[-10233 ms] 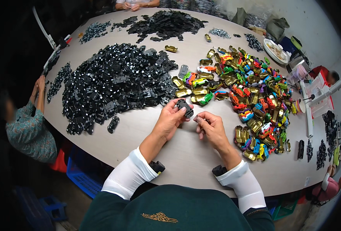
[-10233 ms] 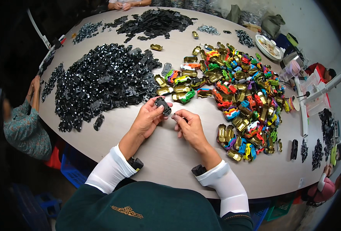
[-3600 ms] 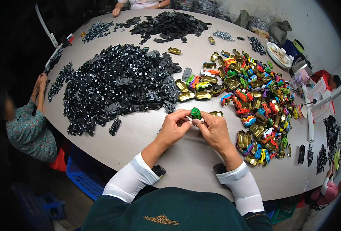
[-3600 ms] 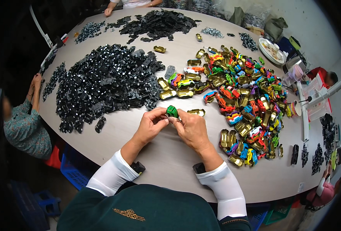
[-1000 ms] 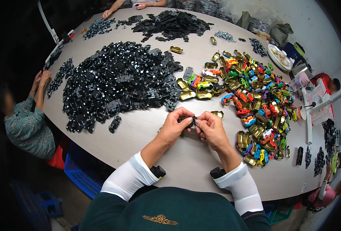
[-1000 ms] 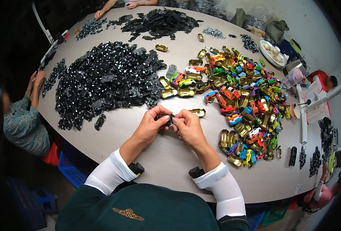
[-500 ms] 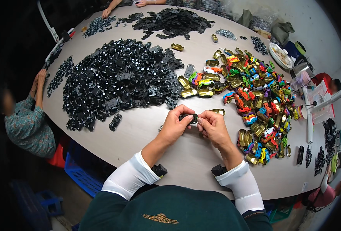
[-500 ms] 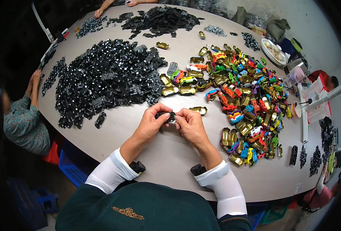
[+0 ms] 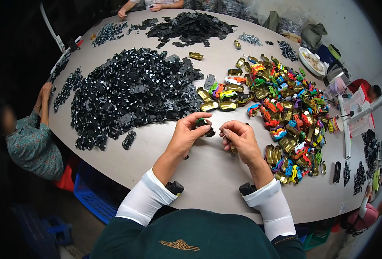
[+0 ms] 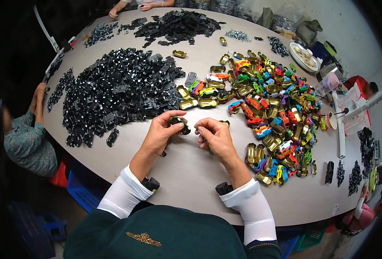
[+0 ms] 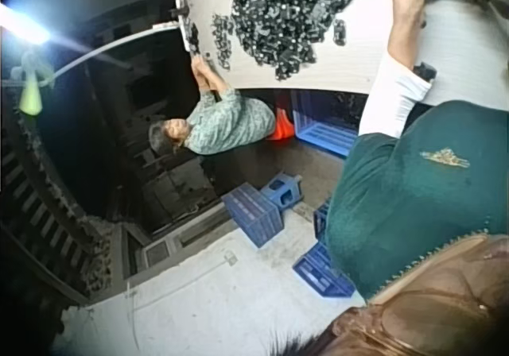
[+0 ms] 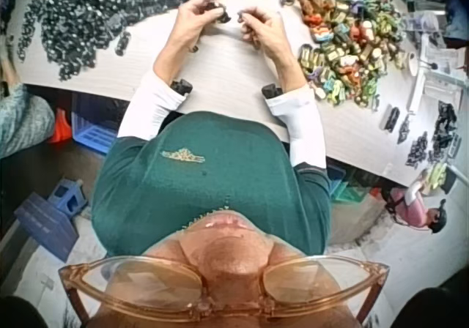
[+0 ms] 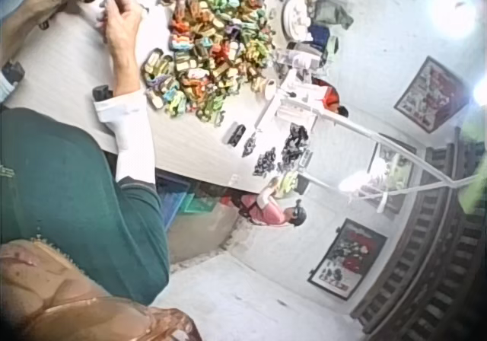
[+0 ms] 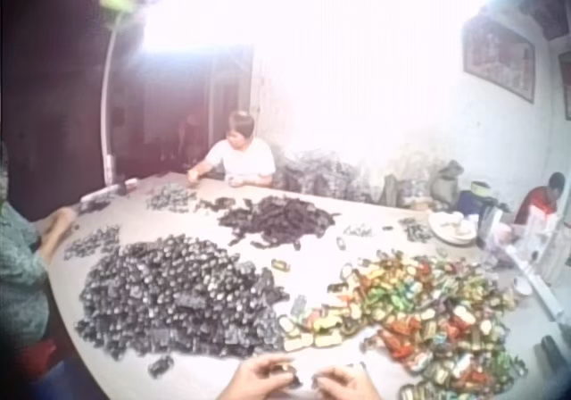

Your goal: The person sits at a table and assembles small plastic components by hand. They repeatedly pick up a black base piece and a colored top piece, press them together, and place the finished unit on the table. The process is continuous and repetitive throughout the clip.

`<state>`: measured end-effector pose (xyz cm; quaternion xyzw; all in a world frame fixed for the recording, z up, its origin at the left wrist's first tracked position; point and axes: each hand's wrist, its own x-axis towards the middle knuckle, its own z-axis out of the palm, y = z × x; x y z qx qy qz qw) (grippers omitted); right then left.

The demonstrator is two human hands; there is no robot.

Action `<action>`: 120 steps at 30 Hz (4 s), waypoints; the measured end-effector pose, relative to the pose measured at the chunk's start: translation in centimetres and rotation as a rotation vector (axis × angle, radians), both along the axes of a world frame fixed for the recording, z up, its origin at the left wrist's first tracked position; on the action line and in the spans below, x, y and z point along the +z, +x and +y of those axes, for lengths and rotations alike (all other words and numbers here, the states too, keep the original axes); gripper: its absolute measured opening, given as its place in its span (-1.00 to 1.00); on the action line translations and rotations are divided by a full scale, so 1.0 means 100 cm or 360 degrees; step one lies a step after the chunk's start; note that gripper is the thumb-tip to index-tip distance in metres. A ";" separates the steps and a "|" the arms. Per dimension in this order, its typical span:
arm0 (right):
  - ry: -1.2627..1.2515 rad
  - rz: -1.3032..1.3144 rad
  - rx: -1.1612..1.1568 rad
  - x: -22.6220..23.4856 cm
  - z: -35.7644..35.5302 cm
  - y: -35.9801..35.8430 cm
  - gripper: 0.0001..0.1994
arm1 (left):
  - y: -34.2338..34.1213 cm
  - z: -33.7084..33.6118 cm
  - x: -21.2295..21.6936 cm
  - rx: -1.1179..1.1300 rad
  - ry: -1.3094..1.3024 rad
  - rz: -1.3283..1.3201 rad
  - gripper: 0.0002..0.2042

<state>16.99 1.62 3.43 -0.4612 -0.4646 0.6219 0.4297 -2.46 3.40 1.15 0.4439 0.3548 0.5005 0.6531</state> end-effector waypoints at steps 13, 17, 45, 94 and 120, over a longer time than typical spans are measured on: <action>-0.0235 0.0332 0.0167 0.000 0.000 0.005 -0.79 | 0.010 -0.010 -0.002 -0.0328 -0.0235 -0.0033 -0.76; -0.0279 0.0333 0.0210 0.000 -0.001 0.006 -0.82 | 0.008 -0.010 0.001 -0.0374 -0.0236 0.0125 -0.78; -0.0104 -0.0098 0.0062 -0.010 -0.003 -0.003 -0.90 | 0.022 -0.018 -0.006 0.0117 0.0500 0.0790 -0.81; -0.0037 -0.0389 -0.0012 -0.026 0.016 0.030 -0.80 | -0.010 0.015 0.010 0.0402 0.0817 0.1715 -0.63; 0.0522 -0.0783 -0.0390 -0.037 0.016 0.024 -0.79 | 0.019 0.004 -0.012 -0.0139 -0.0373 -0.0417 -0.68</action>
